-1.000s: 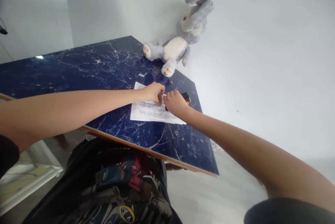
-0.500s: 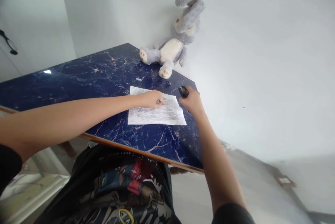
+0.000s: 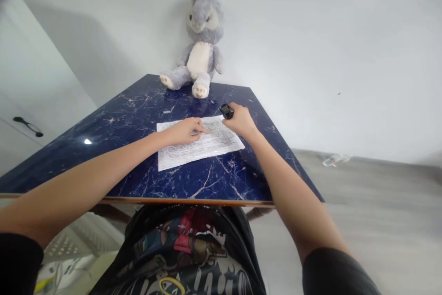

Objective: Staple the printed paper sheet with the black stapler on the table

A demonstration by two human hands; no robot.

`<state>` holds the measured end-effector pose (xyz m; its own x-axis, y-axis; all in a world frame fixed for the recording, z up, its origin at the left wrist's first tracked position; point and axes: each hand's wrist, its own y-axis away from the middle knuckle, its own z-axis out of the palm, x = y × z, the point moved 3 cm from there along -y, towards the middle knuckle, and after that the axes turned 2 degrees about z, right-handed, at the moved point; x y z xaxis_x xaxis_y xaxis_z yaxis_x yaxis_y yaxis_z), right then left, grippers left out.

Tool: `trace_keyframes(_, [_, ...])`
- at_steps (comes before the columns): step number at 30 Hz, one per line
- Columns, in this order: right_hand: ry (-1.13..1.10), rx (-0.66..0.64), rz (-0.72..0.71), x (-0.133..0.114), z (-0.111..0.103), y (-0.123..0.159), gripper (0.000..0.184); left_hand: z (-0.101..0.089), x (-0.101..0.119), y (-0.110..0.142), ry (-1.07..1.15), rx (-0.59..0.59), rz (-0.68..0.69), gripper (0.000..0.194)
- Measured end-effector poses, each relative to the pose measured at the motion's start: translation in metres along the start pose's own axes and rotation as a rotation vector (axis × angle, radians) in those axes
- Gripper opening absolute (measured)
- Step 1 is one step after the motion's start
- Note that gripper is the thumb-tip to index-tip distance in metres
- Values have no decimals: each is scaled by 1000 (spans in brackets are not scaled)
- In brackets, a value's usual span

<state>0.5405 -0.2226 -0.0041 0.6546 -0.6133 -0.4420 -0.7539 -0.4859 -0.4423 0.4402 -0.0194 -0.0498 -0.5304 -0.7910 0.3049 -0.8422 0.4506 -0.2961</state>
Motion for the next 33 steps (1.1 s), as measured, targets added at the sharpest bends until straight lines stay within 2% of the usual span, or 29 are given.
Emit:
trace_keyframes(9, [-127, -15, -29, -4, -8, -1, 29, -4, 3, 1, 14, 20, -32, 30])
trace_keyframes(14, [-415, -119, 56, -5, -1, 1, 34, -5, 0, -1, 6, 137, -141, 27])
trace_keyframes(16, [-562, -199, 100, -9, 6, 3, 36, -7, 1, -2, 102, 214, -206, 24])
trace_keyframes(18, [-580, -280, 90, -16, 14, 5, 32, -7, 0, -4, 255, 296, -261, 23])
trace_keyframes(20, [-459, -297, 53, -23, 18, 6, 26, -5, -3, -5, 368, 363, -281, 24])
trace_keyframes(22, [-322, -253, 40, -28, 21, 7, 24, -2, -9, -7, 444, 409, -298, 27])
trace_keyframes(25, [-217, -216, 3, -34, 26, 8, 33, 5, -22, -7, 596, 492, -380, 28])
trace_keyframes(28, [-177, -257, -115, -40, 32, 7, 40, 10, -30, -5, 768, 572, -464, 23])
trace_keyframes(31, [-276, -343, -195, -40, 30, 5, 36, 12, -31, -3, 891, 585, -500, 25])
trace_keyframes(33, [-477, -488, -186, -34, 25, 4, 36, 13, -31, -2, 912, 588, -508, 27])
